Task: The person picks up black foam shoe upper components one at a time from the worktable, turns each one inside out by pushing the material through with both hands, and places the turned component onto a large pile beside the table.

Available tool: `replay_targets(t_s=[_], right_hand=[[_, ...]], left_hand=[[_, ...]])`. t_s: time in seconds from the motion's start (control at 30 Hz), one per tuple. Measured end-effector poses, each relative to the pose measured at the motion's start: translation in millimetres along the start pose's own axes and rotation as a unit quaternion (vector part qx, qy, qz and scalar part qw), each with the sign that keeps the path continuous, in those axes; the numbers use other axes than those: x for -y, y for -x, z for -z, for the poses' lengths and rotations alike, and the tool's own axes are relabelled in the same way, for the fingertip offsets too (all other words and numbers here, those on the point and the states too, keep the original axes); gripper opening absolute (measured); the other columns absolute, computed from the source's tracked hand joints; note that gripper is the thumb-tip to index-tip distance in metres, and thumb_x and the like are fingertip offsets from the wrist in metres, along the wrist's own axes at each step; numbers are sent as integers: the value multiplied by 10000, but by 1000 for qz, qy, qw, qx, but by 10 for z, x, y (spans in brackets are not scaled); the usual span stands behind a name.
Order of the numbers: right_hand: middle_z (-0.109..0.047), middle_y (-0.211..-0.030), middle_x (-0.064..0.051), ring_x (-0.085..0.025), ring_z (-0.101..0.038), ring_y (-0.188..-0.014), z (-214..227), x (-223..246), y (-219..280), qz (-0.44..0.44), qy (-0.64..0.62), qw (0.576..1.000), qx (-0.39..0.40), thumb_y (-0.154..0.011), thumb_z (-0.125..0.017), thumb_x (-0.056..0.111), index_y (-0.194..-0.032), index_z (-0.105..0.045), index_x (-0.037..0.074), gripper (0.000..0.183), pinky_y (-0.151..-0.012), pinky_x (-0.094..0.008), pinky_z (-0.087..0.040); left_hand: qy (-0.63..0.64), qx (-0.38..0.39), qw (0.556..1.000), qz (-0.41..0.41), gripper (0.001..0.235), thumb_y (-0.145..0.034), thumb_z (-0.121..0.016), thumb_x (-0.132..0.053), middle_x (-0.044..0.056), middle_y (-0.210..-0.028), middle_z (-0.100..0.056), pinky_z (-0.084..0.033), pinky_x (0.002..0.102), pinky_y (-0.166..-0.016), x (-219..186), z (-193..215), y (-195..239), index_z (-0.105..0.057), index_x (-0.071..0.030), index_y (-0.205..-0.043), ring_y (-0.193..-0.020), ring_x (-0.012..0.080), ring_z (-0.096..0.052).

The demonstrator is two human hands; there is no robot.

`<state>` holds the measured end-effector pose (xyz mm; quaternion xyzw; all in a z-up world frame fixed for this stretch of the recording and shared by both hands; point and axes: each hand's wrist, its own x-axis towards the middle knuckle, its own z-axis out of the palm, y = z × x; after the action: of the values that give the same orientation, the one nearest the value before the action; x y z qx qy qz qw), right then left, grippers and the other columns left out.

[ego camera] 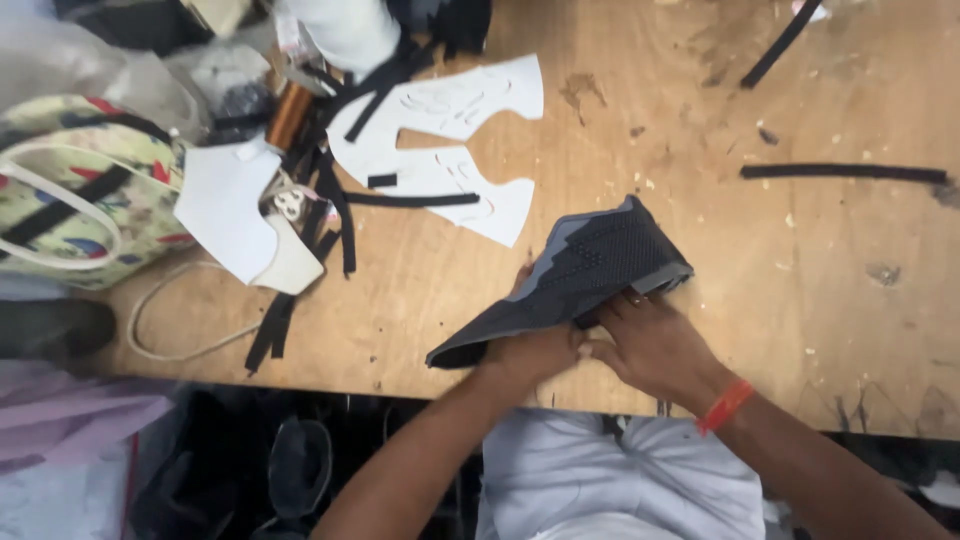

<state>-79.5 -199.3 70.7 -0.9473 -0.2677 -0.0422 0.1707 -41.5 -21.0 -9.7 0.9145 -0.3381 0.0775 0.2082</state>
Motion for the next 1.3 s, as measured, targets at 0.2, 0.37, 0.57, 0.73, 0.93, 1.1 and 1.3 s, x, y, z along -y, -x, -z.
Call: replay_targets(t_s=[0.2, 0.37, 0.57, 0.73, 0.93, 1.1, 1.3], right_hand=[[-690, -1255, -82, -293, -664, -1150, -282, -96, -82, -263, 49, 934, 238, -995, -541, 319, -1311, -662, 194, 361, -1001, -451, -521], [-660, -1318, -176, -372, -532, -1294, -430, 76, -200, -15, -115, 983, -141, -819, -664, 226, -1267, -703, 42, 486, -1092, -507, -378], [-666, -1265, -122, -352, -581, -1299, -534, -43, 57, -39, 53, 997, 37, -873, -647, 253, -1212, -672, 122, 365, -1083, -604, -395], [-619, -1292, -221, -403, -568, -1233, 548, 379, -148, -74, -42, 956, -281, -954, -683, 207, -1265, -609, 12, 375, -1036, -504, -468], [-689, -1138, -104, -338, -656, -1037, 858, 155, -502, -64, 60, 988, -126, -859, -715, 220, -1182, -720, 126, 336, -848, -459, -523], [-732, -1032, -200, -379, -714, -994, -192, -581, -61, -282, -168, 940, -96, -1102, -617, 220, -1148, -719, 18, 232, -776, -447, -564], [-804, -834, -111, -239, -794, -758, -782, -485, 520, -285, -701, 613, 226, -875, -601, 239, -1166, -664, 33, 362, -684, -375, -639]], left_hand=[[-112, -59, 990, -66, 676, -809, -570, -285, 303, -1482, -542, -312, 594, -1195, -155, 93, 209, -582, 14, -1415, -1400, 516, -466], [-51, 254, 963, -68, 426, -1067, -484, -338, 278, -1064, -713, -488, 661, -977, -304, -149, 396, -705, 16, -1153, -935, 450, -674], [64, 126, 990, -30, 504, -971, -546, -377, 293, -1163, -680, -469, 623, -977, -446, -24, 373, -689, 16, -1252, -1040, 482, -647], [-45, -47, 997, -50, 583, -927, -528, -397, 281, -1378, -619, -283, 628, -1146, -602, 335, 281, -643, 48, -1285, -1341, 552, -458], [-39, -45, 996, -66, 534, -1028, -509, -301, 296, -1478, -534, -285, 604, -1288, -530, 97, 114, -489, 46, -1433, -1465, 427, -493], [352, -190, 889, 223, 680, -955, -663, -214, 371, -1380, -501, -402, 497, -1041, -394, 281, -180, -368, 147, -1450, -1265, 493, -489], [253, -178, 944, 112, 417, -906, -721, -185, 264, -1264, -672, -459, 492, -1056, -113, 296, -245, -644, 18, -1262, -1206, 448, -602]])
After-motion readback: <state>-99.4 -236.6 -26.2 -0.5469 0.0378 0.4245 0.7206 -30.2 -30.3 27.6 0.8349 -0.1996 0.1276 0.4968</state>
